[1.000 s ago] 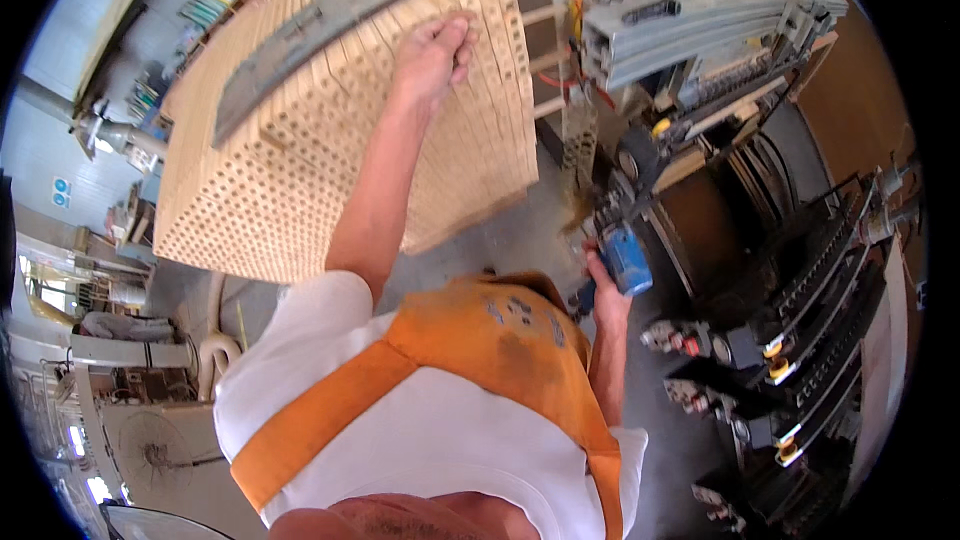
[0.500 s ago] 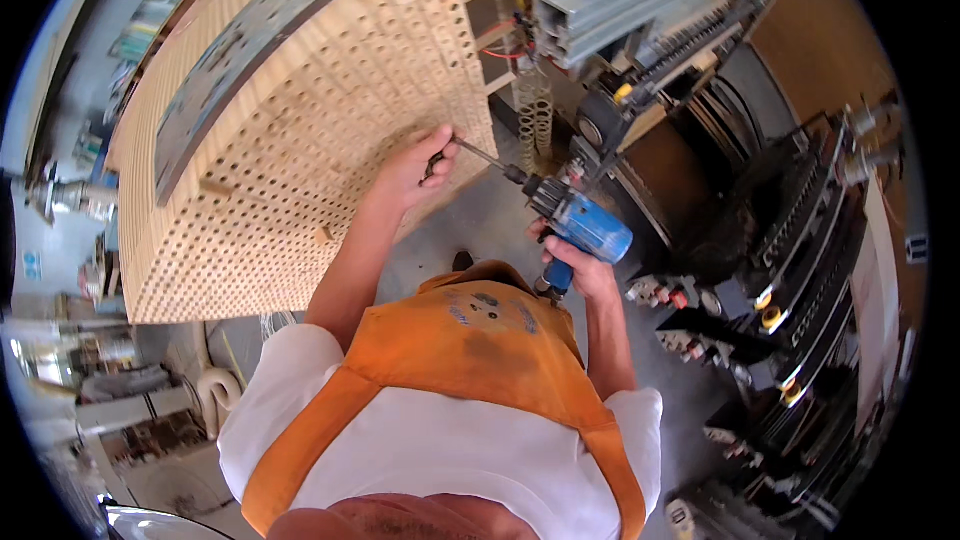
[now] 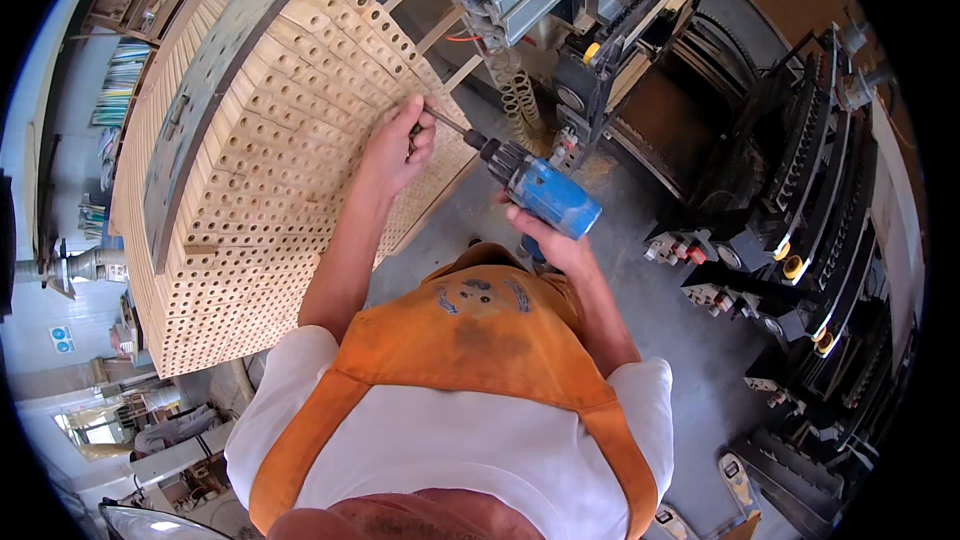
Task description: The person uses a blue pneumatic drill to drive screws into a large, curved wooden panel with a grid of pre-drilled holes. The person works systematically across the surface, occasionally repositioning the panel to access different areas. The task involves precise alignment of the drill with the holes and consistent application of force.
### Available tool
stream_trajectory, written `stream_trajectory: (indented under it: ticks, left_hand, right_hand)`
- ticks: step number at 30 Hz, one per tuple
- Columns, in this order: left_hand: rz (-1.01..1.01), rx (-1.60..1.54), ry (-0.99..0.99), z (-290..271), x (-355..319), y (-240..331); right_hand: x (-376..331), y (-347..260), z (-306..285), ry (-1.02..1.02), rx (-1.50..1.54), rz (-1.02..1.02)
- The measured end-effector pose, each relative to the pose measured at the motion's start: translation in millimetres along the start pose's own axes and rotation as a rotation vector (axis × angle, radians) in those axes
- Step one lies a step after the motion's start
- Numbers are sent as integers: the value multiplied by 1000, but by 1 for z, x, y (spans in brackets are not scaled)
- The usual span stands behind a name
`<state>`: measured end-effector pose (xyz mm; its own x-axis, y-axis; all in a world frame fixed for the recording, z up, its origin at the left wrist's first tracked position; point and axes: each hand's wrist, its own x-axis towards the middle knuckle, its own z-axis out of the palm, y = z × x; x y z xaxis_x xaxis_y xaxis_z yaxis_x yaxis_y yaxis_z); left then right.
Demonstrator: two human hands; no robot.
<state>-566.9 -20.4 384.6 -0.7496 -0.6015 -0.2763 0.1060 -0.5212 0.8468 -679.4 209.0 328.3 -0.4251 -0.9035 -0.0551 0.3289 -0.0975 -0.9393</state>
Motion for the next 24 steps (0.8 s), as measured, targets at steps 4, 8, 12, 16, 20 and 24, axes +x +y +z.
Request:
stream_trajectory:
  ticks: [4,8,12,16,20,24]
  left_hand:
    - [101,-193,0,7,21,10]
    - [108,-336,-29,2,28,19]
    - [106,-346,7,4,29,16]
    - [115,-302,61,4,29,10]
    - [-139,-284,21,-19,21,-8]
    - [-386,-383,-105,-32,-1,-51]
  right_hand:
    - [24,-8,23,87,-51,-58]
    - [50,-13,26,40,-20,-35]
    - [58,-17,26,21,35,-39]
    - [59,-21,25,39,-53,4]
    - [57,-22,32,74,-270,-80]
    - [58,-27,33,60,-222,-76]
